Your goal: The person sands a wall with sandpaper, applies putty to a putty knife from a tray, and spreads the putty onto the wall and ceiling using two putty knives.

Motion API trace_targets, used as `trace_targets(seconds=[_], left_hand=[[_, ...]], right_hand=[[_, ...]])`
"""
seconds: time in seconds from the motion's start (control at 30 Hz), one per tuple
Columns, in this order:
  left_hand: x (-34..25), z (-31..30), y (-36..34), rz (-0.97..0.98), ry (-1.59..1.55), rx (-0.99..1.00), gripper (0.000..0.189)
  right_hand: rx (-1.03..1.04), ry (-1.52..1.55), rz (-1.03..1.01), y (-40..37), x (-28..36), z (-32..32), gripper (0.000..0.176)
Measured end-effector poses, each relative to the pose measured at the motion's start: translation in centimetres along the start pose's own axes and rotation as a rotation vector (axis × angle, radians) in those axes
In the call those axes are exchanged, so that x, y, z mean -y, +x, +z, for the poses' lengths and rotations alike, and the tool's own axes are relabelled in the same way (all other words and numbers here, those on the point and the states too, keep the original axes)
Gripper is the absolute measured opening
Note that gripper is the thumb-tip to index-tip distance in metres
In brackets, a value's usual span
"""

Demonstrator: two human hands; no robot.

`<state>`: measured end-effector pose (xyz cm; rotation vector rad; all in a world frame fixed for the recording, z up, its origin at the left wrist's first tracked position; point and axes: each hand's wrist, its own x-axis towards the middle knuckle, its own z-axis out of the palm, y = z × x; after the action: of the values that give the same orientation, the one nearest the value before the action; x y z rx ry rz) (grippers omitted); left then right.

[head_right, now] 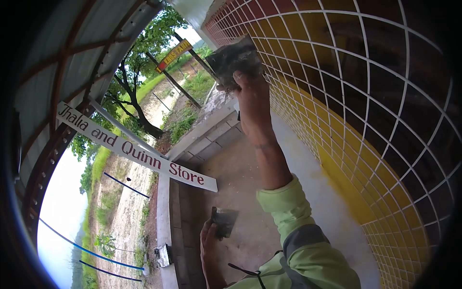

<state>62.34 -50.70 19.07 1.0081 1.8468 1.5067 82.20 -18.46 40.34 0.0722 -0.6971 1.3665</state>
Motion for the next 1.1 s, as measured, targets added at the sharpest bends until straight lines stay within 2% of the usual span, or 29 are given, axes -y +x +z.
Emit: trace_targets(seconds=[0.07,0.1,0.27,0.5,0.6,0.7,0.8,1.0,1.1], left_hand=[[0.1,-0.5,0.2,-0.031,0.024,0.009,0.031],[0.0,-0.5,0.2,-0.017,0.011,0.023,0.032],[-1.1,0.5,0.3,0.006,-0.001,0.053,0.037],[-1.3,1.3,-0.2,0.013,-0.037,0.071,0.044],[-1.3,1.3,-0.6,0.016,-0.028,0.066,0.044],[-1.3,1.5,-0.8,0.032,-0.024,0.059,0.043],[-2.0,2.0,-1.1,0.036,-0.004,0.041,0.042],[-2.0,2.3,-1.1,0.024,0.012,0.051,0.04],[-2.2,2.5,-1.1,0.027,0.002,0.064,0.038]], right_hand=[[0.004,-0.08,-0.059,3.0,0.5,-0.8,0.031],[0.031,0.022,-0.069,2.9,2.7,0.8,0.031],[0.102,-0.029,-0.203,7.4,4.4,2.0,0.032],[0.144,0.108,-0.289,8.4,6.7,3.8,0.027],[0.288,0.184,-0.294,9.4,7.2,3.5,0.023],[0.209,0.181,-0.248,9.7,8.0,3.9,0.02],[0.319,0.163,-0.278,9.4,8.9,3.6,0.019],[0.226,0.201,-0.184,6.4,12.7,5.2,0.02],[0.29,0.212,-0.257,6.3,11.8,3.8,0.023]])
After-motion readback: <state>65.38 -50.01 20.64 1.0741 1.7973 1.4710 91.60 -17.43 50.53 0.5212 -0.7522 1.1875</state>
